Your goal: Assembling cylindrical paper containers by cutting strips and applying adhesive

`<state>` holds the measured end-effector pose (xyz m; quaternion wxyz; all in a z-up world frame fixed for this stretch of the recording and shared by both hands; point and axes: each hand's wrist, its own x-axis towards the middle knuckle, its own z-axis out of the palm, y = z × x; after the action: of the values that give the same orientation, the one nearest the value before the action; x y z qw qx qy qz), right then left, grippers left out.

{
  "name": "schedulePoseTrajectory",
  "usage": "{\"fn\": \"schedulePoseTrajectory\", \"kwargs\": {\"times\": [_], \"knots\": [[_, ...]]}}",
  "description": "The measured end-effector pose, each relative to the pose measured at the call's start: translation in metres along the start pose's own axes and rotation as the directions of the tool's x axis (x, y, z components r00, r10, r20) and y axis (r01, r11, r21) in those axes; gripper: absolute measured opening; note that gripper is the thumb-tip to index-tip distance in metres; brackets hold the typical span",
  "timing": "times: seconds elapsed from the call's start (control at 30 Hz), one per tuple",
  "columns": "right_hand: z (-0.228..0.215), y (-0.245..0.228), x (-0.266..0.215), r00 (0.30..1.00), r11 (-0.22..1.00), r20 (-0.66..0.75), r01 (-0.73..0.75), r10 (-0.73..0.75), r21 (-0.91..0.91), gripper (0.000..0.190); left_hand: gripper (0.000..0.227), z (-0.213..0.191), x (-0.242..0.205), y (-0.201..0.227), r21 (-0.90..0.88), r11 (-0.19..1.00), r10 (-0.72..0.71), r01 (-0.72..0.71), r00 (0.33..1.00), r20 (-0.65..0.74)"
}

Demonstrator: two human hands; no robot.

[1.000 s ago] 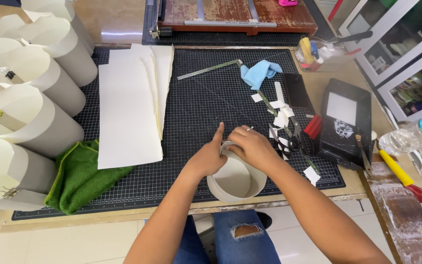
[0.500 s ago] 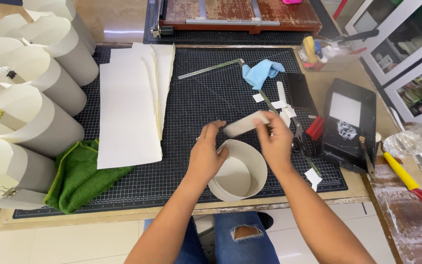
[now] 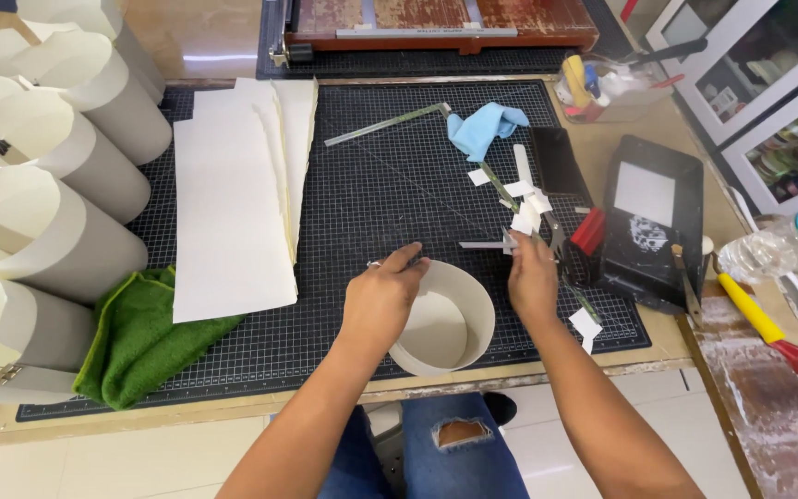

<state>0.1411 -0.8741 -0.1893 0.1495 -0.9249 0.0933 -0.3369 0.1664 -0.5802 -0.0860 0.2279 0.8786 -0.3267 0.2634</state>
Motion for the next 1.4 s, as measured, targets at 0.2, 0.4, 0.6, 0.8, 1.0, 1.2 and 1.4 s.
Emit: {"fn": "schedulePoseTrajectory", "kwargs": {"times": [0.2,0.4,0.6,0.8,1.0,1.2,1.4], "knots": [[-0.005,-0.009,0.005,1.000,0.978,0.026,-0.021,0.016,0.205,0.041,0.018,-0.008,0.001,0.003,0.020,1.000,0.018,-0.017,0.999,-0.043],[-0.109,-0.133,0.038,0.999,0.857,0.000,0.029,-0.034,0.514,0.025,0.018,-0.012,0.018,0.007,-0.158,0.958,-0.198,0.238,0.953,0.230],[-0.076,-0.129,0.017,0.967,0.856,0.190,0.047,-0.168,0.515,0.029,0.005,0.003,0.021,-0.002,-0.276,0.905,-0.224,0.324,0.914,0.339],[-0.070,-0.150,0.016,0.990,0.869,0.140,-0.075,0.007,0.488,0.022,0.007,-0.012,0.033,-0.004,-0.361,0.857,-0.237,0.367,0.904,0.356],[-0.076,-0.186,0.042,0.953,0.656,0.223,-0.303,0.206,0.692,0.023,0.010,-0.082,0.070,-0.014,-0.362,0.838,-0.313,0.409,0.903,0.295],[-0.035,-0.036,0.057,0.896,0.891,0.185,-0.431,0.403,0.145,0.030,0.013,-0.125,0.047,-0.027,-0.722,0.658,-0.505,0.213,0.836,-0.214],[0.023,0.039,0.034,0.874,0.889,0.245,-0.341,0.420,-0.307,0.068,0.025,-0.079,-0.020,0.057,-0.892,0.430,-0.137,0.138,0.987,0.087]]}}
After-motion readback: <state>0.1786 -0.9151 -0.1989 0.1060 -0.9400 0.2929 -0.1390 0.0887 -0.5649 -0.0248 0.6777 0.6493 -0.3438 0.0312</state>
